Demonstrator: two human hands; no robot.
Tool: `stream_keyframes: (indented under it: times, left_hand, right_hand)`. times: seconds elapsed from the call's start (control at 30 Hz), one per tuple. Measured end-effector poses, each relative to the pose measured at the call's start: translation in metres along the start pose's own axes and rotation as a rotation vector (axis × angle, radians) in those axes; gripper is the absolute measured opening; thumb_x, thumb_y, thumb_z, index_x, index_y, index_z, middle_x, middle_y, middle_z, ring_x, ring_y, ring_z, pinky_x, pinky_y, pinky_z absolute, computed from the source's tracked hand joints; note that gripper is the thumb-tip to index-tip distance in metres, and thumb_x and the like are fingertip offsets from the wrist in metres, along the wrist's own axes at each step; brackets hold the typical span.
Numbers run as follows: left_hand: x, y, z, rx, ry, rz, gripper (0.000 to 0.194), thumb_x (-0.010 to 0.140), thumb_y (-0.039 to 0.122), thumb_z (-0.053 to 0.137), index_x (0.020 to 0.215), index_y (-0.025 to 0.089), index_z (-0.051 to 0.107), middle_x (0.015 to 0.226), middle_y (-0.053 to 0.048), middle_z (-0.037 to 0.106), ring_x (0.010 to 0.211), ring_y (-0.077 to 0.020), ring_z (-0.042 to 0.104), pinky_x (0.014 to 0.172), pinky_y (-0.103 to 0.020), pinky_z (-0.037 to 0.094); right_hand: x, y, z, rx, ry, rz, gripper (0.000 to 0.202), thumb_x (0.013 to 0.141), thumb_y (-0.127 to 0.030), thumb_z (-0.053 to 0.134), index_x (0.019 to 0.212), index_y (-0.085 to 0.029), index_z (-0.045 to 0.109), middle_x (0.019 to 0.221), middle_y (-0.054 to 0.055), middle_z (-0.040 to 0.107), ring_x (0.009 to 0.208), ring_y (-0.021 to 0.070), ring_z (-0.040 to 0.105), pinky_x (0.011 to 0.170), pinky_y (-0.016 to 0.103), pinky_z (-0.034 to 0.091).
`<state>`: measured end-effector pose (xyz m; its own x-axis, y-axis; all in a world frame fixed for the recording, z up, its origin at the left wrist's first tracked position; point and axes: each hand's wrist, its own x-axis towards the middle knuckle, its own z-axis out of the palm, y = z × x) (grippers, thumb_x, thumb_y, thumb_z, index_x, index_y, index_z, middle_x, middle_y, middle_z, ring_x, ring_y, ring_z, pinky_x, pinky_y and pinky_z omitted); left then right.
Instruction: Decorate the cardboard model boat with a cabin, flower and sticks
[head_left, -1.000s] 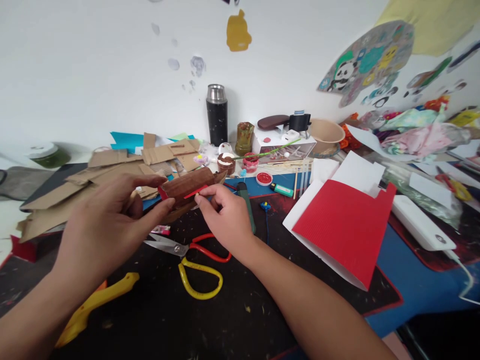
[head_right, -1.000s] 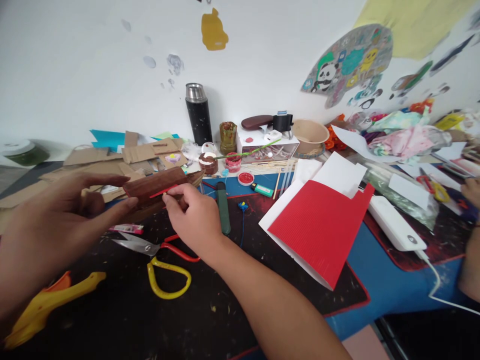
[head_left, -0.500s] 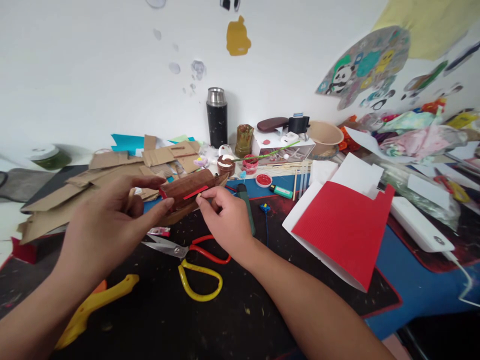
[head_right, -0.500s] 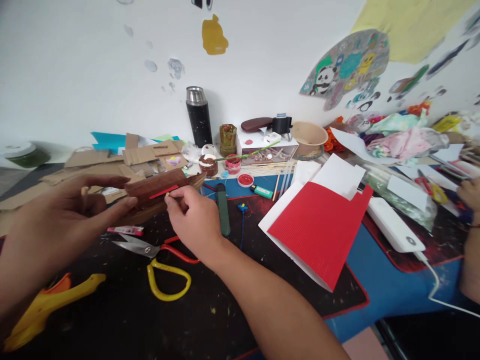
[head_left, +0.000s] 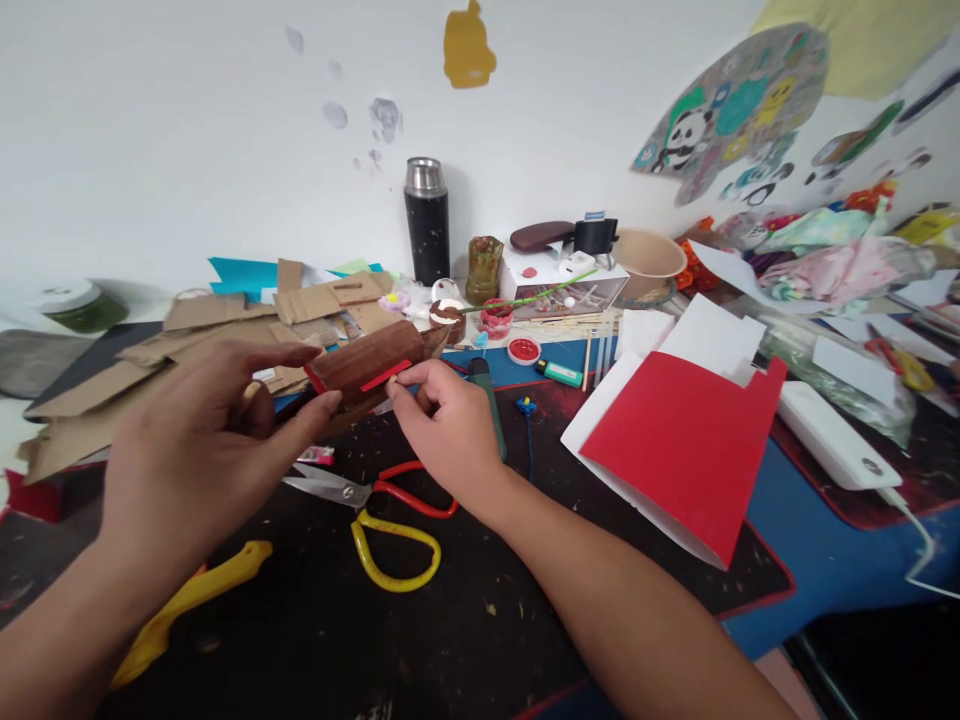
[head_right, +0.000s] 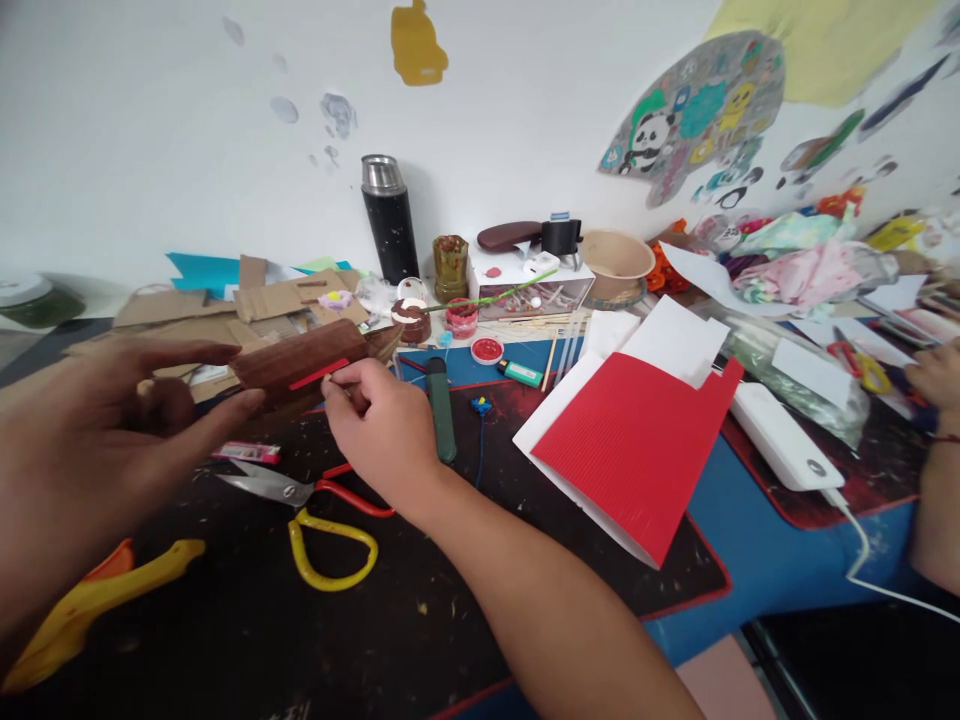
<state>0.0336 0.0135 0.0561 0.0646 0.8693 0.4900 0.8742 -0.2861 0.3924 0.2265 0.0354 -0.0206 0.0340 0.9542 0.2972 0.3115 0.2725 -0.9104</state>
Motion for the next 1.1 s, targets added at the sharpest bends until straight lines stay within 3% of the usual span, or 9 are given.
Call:
stream_keyframes:
  times: [0.13,0.27,0.43,0.8,1.1]
  left_hand:
    - [0.002,0.0,-0.001,-0.096,-0.072,-0.189,0.049,0.093,0.067,0.067,0.122,0.028,0.079,0.058,0.009,0.048,0.05,-0.0153,0.043,0.054,-0.03,0.029]
    - [0.006,-0.006,-0.002,-0.099,-0.065,-0.213,0.048,0.091,0.066,0.069,0.119,0.028,0.08,0.057,0.01,0.049,0.05,-0.0138,0.043,0.053,-0.028,0.03]
    - [0.009,-0.013,-0.004,-0.064,-0.044,-0.165,0.048,0.093,0.066,0.07,0.122,0.029,0.081,0.056,0.011,0.045,0.049,-0.013,0.042,0.055,-0.027,0.031]
    - [0.003,-0.011,-0.005,0.074,0.006,0.115,0.048,0.105,0.058,0.062,0.131,0.021,0.079,0.066,0.007,0.049,0.055,-0.0148,0.048,0.057,-0.028,0.033]
    - [0.001,-0.01,-0.008,0.104,0.004,0.144,0.05,0.108,0.058,0.06,0.134,0.02,0.079,0.067,0.006,0.048,0.057,-0.0168,0.049,0.058,-0.029,0.035]
  right_hand:
    - [-0.001,-0.002,-0.001,0.006,0.006,0.004,0.012,0.103,-0.035,0.074,0.098,-0.024,0.077,0.069,-0.004,0.072,0.06,0.0152,0.063,0.066,0.028,0.048]
    - [-0.001,-0.005,-0.002,-0.002,0.002,-0.001,0.013,0.103,-0.035,0.074,0.098,-0.024,0.076,0.067,-0.005,0.07,0.058,0.0146,0.06,0.065,0.028,0.046]
    - [-0.001,-0.004,-0.003,-0.051,-0.066,-0.011,0.012,0.104,-0.034,0.075,0.098,-0.023,0.076,0.067,-0.006,0.066,0.059,0.0138,0.058,0.064,0.028,0.042]
    - [0.0,-0.005,-0.005,-0.197,-0.117,0.003,0.007,0.105,-0.03,0.076,0.104,-0.024,0.078,0.072,-0.005,0.071,0.062,0.0152,0.062,0.065,0.029,0.04]
    - [-0.001,-0.005,-0.005,-0.224,-0.106,-0.015,0.007,0.105,-0.029,0.076,0.106,-0.023,0.079,0.073,-0.004,0.072,0.062,0.0149,0.063,0.066,0.029,0.041]
